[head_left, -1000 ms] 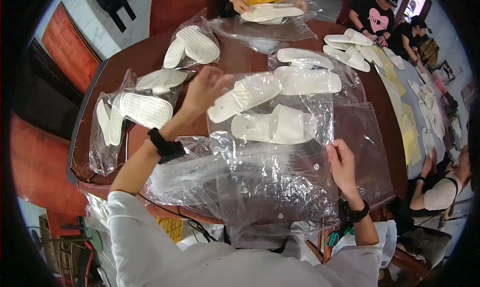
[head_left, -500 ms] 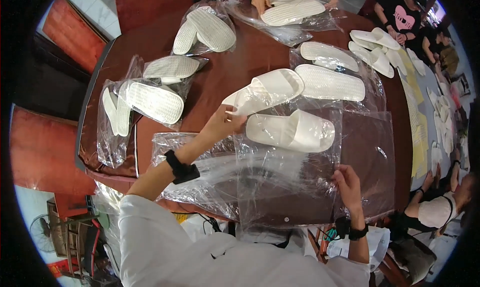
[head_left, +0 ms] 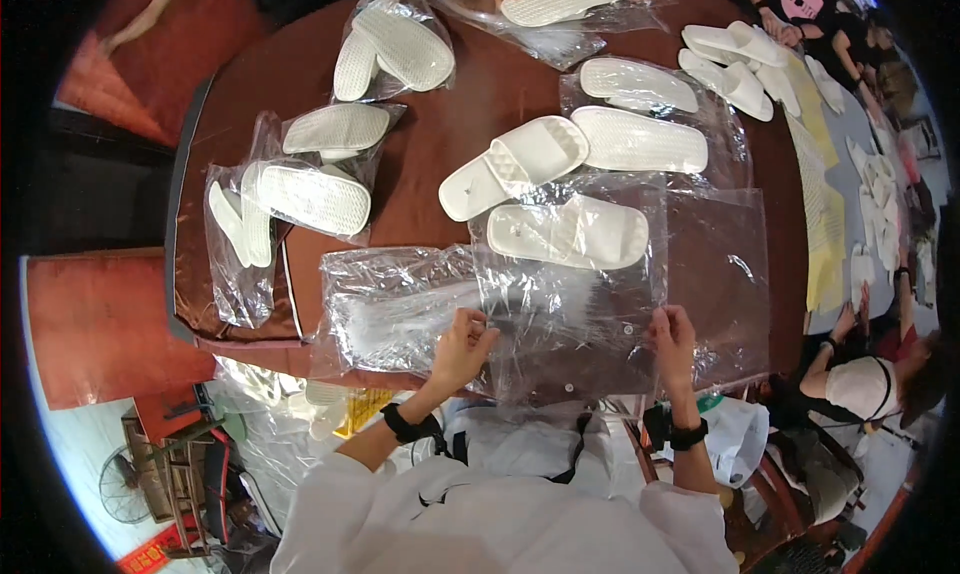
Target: The recorder is packing white slippers into plastic bags and organizing them into a yellow bin.
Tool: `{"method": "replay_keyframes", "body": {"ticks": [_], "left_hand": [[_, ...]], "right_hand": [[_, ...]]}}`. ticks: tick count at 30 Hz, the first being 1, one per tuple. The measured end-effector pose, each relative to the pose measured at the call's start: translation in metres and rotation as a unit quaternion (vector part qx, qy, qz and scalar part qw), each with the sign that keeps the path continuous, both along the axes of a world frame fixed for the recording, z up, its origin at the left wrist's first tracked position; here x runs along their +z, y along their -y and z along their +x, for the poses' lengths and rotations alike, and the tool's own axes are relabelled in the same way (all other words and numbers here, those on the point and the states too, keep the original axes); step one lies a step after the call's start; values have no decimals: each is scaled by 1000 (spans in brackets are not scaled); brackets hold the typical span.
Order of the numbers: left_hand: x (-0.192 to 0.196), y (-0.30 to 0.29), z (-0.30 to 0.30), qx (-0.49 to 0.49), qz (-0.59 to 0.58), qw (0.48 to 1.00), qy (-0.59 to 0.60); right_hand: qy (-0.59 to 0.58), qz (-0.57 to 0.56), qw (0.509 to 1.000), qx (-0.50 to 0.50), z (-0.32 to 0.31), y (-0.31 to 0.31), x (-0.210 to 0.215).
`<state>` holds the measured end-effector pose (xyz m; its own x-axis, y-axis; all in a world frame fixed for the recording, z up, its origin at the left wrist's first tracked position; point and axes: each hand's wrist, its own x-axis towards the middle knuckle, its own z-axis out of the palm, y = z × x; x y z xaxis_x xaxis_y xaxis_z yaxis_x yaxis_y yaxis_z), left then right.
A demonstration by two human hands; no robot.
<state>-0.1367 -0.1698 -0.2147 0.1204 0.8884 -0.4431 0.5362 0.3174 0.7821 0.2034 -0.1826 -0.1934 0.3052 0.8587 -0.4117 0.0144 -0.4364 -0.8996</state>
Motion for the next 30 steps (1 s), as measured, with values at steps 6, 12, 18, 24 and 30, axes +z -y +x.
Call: {"method": "replay_keyframes", "body": {"ticks": [6, 12, 18, 24, 30], "left_hand": [[14, 5, 5, 169, -85, 962, 198], [36, 11, 22, 140, -184, 923, 307], [58, -15, 120, 90, -264, 909, 310], [14, -29, 200, 70, -233, 918, 313], [-1, -27, 254, 50, -226, 938, 256]], "right_hand": [[13, 25, 997, -66, 8, 9, 9], [138, 35, 989, -42, 51, 21, 23], [193, 89, 974, -79, 147, 37, 12], [249, 63, 965, -48, 210, 10, 4], [458, 21, 888, -31, 250, 7, -21]]}}
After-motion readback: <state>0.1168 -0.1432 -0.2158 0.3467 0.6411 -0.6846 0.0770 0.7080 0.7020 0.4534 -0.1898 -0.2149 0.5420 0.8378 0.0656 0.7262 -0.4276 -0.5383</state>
